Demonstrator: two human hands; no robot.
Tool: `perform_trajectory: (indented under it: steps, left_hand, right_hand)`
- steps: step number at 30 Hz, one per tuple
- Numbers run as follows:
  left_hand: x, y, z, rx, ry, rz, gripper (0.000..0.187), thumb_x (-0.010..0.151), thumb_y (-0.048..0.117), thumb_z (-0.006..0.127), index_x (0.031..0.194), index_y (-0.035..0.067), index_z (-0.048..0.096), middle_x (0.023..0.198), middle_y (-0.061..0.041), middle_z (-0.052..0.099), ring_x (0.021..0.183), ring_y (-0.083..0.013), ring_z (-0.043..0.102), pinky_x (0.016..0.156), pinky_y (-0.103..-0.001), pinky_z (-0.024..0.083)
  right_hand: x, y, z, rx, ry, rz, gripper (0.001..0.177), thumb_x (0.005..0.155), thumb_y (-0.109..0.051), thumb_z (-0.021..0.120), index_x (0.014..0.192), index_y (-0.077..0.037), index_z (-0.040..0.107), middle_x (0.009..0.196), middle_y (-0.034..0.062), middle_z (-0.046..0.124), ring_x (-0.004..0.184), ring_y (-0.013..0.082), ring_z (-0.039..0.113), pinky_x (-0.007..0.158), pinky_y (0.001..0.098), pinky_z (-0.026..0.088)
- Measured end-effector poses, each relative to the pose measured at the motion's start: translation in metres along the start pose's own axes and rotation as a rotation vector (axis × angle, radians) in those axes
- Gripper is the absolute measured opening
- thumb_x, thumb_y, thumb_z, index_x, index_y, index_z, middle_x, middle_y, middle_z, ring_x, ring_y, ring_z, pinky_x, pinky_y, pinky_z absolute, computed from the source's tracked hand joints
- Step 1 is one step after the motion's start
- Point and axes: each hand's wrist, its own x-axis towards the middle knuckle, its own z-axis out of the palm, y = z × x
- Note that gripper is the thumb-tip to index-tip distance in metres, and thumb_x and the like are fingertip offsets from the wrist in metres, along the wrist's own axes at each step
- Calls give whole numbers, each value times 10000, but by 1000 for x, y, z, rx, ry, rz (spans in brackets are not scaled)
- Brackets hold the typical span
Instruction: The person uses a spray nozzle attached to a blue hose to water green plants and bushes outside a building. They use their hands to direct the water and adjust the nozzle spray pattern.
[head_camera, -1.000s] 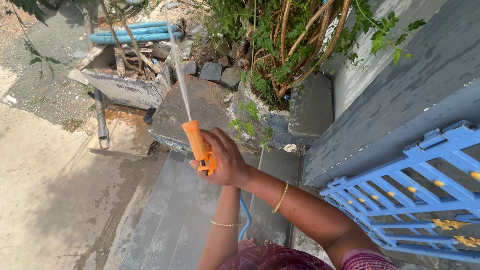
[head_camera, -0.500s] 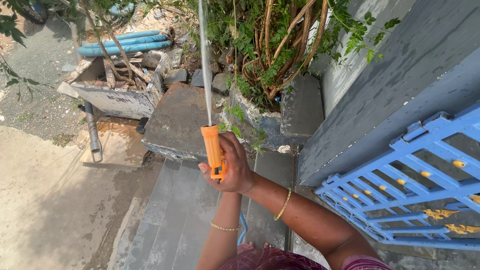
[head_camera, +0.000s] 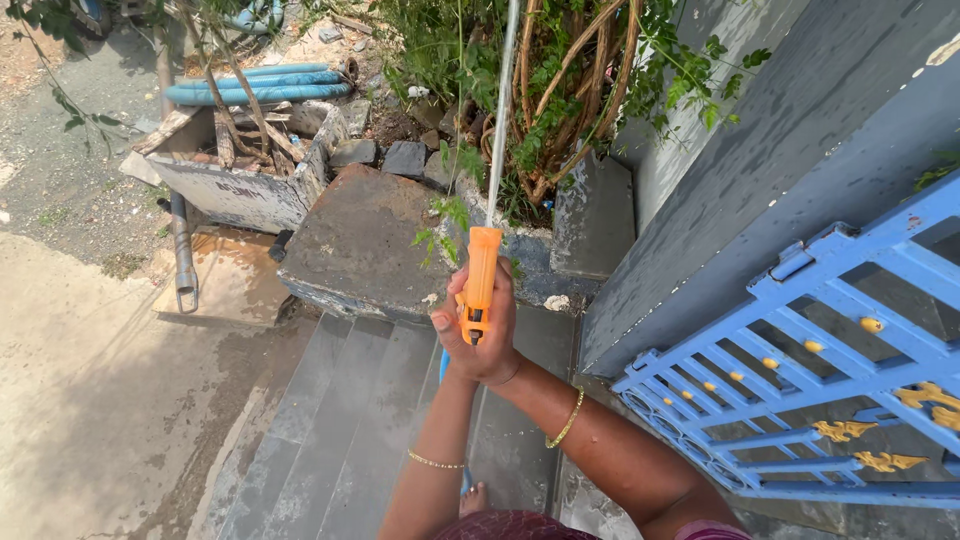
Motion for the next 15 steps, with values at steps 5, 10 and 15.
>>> perform_trajectory:
  steps: [5,10,15]
  left_hand:
    - [-36,18,22,-3,88,-26,387,999,302,542,1290,51,585,1079,-123,725,990,-314,726,790,-413,553]
    - [-88,36,49,31,0,-69,371,1000,296,541,1268,48,603,1045,-128,745,959,-319,746,766,-415,564]
    - [-121,69,62,52,-112,-78,373,1076,364,419,1131,53,618,816,-190,684,808,-397,715,697,-458,531]
  right_hand:
    - [-10,-29,-33,-60,-116,70,618,966,-293,739,1418,-21,418,1098,47,536,1015,169,533,930,346,489]
    - [-31,-48,-73,90,-33,401,576,969,-106,685,1487,-45,441,1132,27,561,993,104,573,904,263,521]
    - [-54,-51,-120,258,220,509,558,973,1,643,1502,-29,469,1111,20,563,909,83,520,767,219,470]
